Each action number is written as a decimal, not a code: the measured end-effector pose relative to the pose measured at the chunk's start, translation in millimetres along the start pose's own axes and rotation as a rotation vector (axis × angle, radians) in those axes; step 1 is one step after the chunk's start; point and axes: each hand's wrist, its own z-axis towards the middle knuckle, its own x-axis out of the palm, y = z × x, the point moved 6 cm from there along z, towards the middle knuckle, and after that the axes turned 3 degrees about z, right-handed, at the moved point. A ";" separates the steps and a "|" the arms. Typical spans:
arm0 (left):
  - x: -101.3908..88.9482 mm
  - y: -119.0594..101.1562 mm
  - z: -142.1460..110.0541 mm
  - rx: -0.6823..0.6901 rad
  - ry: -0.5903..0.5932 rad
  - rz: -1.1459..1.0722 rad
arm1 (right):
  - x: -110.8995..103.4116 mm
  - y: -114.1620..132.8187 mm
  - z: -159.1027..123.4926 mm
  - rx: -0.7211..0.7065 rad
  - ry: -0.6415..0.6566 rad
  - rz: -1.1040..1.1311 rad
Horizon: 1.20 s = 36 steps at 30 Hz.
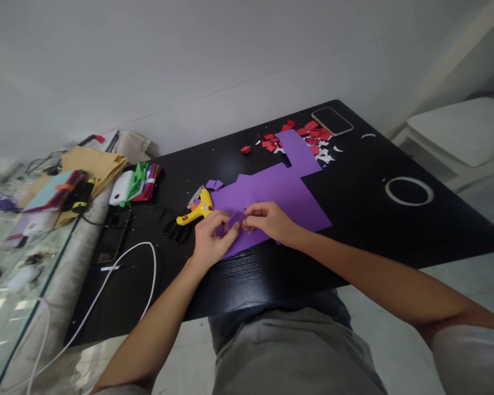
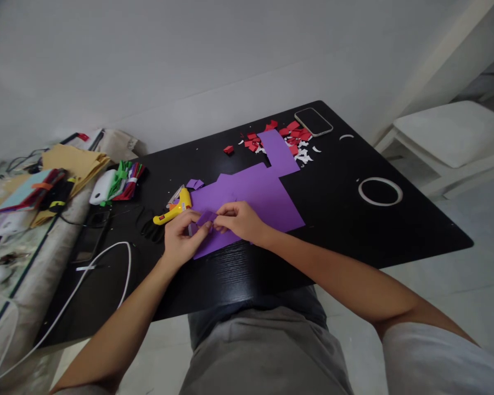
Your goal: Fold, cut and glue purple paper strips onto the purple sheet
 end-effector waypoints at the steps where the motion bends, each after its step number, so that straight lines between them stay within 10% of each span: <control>1: -0.1 -0.3 -0.1 0.000 -0.002 0.008 | -0.2 0.3 -0.2 0.002 0.002 -0.003; 36: 4.1 18.0 -3.0 -0.221 0.056 -0.161 | 1.5 4.4 -2.3 -0.074 0.064 -0.022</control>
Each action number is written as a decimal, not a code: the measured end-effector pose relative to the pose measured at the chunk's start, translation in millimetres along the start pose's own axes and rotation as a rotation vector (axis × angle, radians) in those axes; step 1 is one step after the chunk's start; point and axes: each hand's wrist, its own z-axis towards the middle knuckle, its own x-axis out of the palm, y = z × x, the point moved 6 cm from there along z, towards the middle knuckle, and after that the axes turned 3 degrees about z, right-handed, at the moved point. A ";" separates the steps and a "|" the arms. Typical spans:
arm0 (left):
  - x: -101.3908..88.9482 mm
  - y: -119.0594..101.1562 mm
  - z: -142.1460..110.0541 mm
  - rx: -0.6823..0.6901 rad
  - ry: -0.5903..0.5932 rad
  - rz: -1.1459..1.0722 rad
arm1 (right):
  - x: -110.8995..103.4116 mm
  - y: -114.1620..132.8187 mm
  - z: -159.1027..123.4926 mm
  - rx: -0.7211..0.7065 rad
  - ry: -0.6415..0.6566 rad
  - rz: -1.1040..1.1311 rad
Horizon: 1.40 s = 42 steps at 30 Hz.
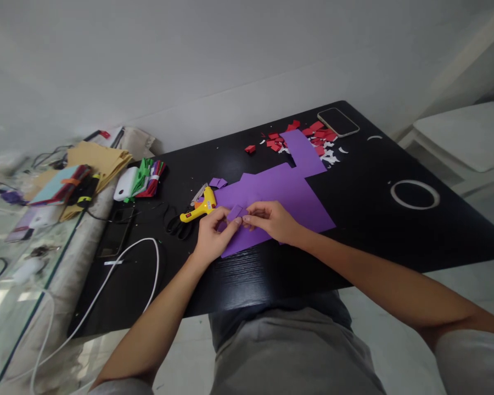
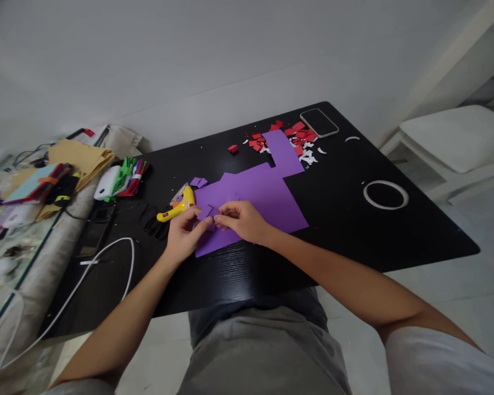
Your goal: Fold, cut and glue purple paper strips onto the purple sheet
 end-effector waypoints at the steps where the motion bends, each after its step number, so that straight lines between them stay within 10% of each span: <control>1: 0.0 0.8 0.0 -0.012 -0.004 -0.009 | -0.2 1.0 -0.1 -0.005 0.002 -0.009; 42: 6.8 -3.4 1.1 0.062 0.051 0.090 | -8.2 6.7 -3.7 -0.145 -0.130 -0.145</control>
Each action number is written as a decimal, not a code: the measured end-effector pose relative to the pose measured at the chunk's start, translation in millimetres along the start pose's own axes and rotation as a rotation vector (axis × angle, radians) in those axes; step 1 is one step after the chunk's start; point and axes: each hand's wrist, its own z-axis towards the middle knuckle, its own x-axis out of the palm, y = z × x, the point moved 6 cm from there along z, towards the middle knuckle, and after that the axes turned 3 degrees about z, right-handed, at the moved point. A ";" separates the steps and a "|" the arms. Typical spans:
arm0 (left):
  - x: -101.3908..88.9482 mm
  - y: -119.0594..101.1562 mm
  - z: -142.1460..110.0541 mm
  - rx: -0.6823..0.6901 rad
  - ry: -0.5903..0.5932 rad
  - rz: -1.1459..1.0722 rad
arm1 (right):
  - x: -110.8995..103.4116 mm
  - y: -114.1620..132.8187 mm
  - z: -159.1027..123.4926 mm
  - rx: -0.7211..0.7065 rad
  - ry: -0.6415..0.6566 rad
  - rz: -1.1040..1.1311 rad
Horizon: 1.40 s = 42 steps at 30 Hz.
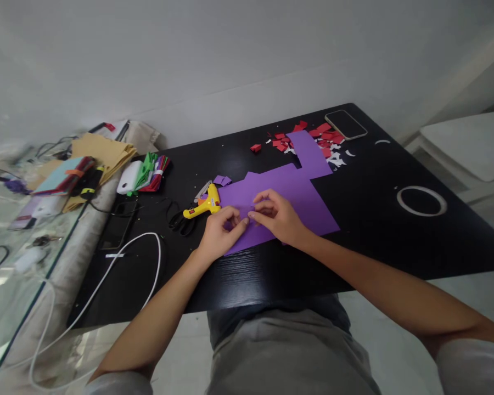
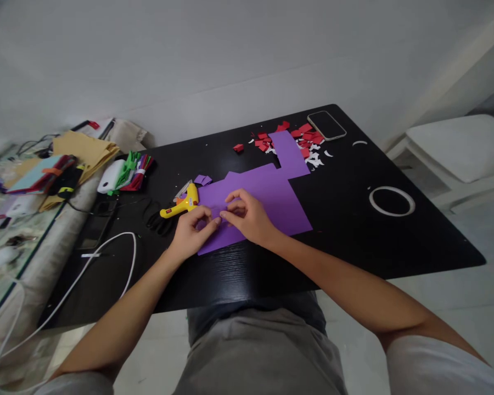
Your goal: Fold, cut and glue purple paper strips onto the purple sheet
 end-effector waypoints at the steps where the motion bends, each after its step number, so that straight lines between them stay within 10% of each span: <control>1: -0.4 0.0 -0.5 0.009 -0.016 -0.010 | -0.1 0.5 0.6 -0.008 0.002 0.012; 36: -0.7 -8.8 -1.8 0.154 -0.011 0.165 | -1.4 1.1 1.9 0.065 0.008 0.030; 42: -27.8 -5.7 3.9 0.157 -0.049 0.284 | -5.6 -2.7 5.3 0.119 -0.027 0.133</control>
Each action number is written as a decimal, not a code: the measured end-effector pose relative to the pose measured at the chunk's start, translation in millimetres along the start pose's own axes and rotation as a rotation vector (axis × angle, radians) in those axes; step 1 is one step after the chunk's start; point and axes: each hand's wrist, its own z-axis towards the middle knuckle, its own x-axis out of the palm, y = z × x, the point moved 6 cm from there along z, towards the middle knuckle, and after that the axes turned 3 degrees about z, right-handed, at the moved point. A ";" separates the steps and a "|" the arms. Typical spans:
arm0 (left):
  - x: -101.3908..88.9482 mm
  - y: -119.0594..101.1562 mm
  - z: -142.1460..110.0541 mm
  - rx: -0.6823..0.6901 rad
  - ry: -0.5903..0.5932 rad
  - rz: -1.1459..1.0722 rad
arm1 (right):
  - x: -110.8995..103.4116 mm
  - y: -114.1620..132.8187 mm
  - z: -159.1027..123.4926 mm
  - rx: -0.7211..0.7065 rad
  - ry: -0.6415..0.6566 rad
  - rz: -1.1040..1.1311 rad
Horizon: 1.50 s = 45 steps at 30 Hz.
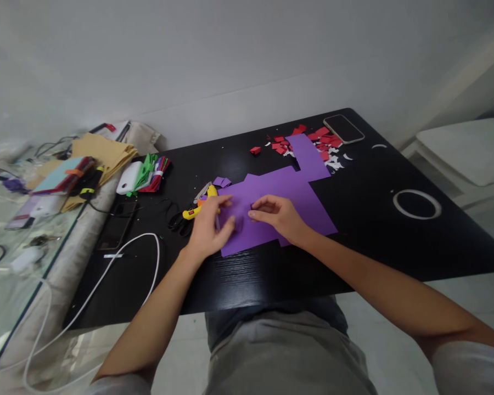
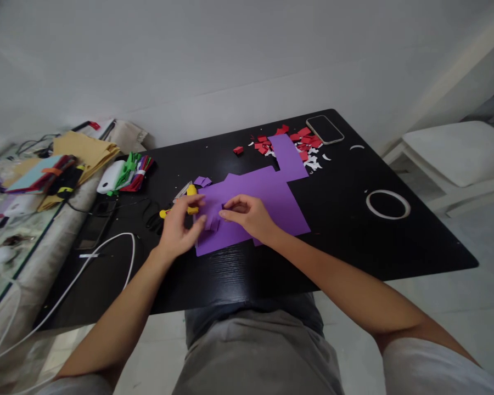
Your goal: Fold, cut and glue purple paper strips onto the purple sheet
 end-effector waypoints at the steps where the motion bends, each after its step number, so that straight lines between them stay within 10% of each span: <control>1: -6.2 8.2 1.4 -0.047 -0.015 0.063 | -1.4 -1.1 1.2 0.013 -0.010 0.024; 9: -15.7 72.6 -4.7 -0.441 0.142 0.637 | -11.2 -8.0 8.5 0.073 -0.091 0.111; 24: -39.0 42.5 3.3 -0.268 -0.202 0.209 | -28.4 -0.9 18.5 0.034 -0.153 0.130; 45: -12.1 -0.6 2.5 0.115 -0.072 0.031 | -26.9 0.6 14.3 -0.025 -0.174 0.100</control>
